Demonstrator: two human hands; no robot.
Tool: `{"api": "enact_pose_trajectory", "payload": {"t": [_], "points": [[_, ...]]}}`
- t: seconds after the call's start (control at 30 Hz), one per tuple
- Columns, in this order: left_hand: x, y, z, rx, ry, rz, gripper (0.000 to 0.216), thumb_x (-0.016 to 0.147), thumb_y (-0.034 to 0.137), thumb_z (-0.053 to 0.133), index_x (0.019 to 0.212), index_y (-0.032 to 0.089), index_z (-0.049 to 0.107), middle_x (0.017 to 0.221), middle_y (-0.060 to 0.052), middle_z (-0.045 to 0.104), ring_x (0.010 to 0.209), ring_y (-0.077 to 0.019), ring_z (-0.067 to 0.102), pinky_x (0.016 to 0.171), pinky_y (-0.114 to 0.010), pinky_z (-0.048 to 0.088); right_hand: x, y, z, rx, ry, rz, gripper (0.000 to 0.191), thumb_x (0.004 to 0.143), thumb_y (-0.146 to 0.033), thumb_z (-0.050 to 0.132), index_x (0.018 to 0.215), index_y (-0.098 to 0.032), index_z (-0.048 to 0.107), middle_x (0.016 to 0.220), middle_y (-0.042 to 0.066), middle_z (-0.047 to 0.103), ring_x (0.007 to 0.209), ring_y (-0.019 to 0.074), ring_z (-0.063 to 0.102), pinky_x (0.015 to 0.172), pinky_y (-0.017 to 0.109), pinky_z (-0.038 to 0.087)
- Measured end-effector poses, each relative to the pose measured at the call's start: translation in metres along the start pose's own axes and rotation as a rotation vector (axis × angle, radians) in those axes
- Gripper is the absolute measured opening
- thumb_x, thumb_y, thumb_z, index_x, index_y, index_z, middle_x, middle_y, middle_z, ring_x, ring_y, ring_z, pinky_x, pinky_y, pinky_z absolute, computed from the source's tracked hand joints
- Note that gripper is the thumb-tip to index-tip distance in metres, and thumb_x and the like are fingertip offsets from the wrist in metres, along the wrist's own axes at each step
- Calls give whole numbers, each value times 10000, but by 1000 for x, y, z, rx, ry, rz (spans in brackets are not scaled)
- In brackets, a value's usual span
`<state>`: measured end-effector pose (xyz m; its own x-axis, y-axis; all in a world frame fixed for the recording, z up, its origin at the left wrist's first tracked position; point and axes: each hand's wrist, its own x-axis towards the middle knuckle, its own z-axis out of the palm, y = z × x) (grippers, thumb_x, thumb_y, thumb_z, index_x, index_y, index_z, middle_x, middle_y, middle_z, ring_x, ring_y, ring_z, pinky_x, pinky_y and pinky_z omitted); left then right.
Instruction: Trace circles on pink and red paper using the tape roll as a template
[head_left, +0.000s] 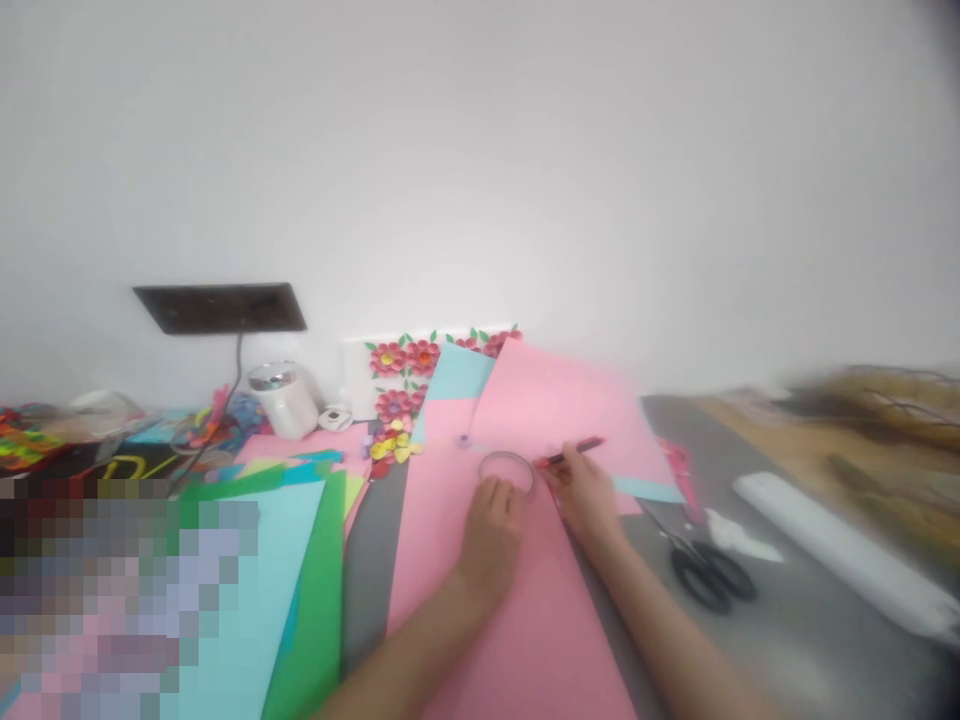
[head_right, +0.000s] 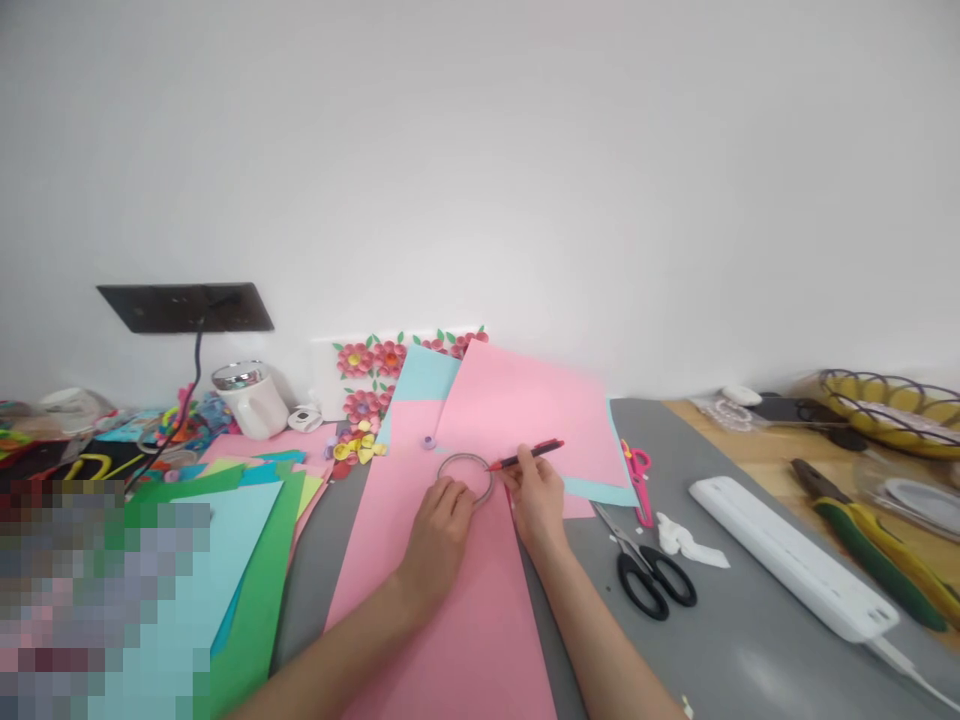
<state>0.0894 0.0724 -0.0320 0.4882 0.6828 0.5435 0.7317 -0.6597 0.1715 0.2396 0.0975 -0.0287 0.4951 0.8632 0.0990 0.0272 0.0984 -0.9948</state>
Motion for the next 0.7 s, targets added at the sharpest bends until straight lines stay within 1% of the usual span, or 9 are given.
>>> {"api": "enact_pose_trajectory", "payload": {"t": [0.07,0.13,0.23,0.3,0.4,0.53,0.7], "points": [[7,-3,0,-91,-3,-33,275,875,4,322,964,160,532,952,-65,564,966,-202,512,850,-369,455,-1,-2,0,5,11,-6,271,737,-456,607,734,-188,568,606,62,636,699,246,661,631,365,546],[14,-5,-2,-179,-33,-61,261,894,44,315,953,182,529,1029,-52,551,1013,-191,488,905,-376,434,-2,-4,0,16,31,-11,284,733,-469,610,725,-189,561,640,73,655,713,248,668,630,363,546],[21,-7,-6,-239,-103,-89,278,896,59,290,909,194,533,1063,-47,536,1022,-184,464,920,-376,418,-3,-6,0,34,75,-16,296,737,-478,605,718,-188,550,691,92,679,720,245,678,632,356,546],[24,-6,-8,-223,-156,-115,273,874,49,307,904,191,538,1062,-54,528,1013,-193,456,905,-380,418,-4,-6,1,43,102,-12,299,737,-477,607,725,-184,546,708,102,690,714,243,684,633,351,547],[26,-5,-12,-168,-246,-135,268,836,30,347,950,177,541,1065,-73,514,1005,-210,452,880,-370,421,-4,-5,3,53,128,-4,309,742,-481,600,736,-177,542,720,116,700,718,248,691,629,347,549],[30,-5,-16,-74,-290,-63,313,785,3,377,993,178,533,1053,-81,510,984,-228,459,875,-368,408,-4,-2,5,45,133,-20,302,753,-483,585,751,-184,541,761,131,712,754,263,694,617,342,553],[33,-6,-18,44,-334,-7,382,746,-17,362,1034,172,526,1056,-103,522,971,-244,479,842,-366,412,-4,-2,5,-30,91,-26,232,753,-415,594,734,-186,568,775,136,716,776,294,693,612,352,550]]}}
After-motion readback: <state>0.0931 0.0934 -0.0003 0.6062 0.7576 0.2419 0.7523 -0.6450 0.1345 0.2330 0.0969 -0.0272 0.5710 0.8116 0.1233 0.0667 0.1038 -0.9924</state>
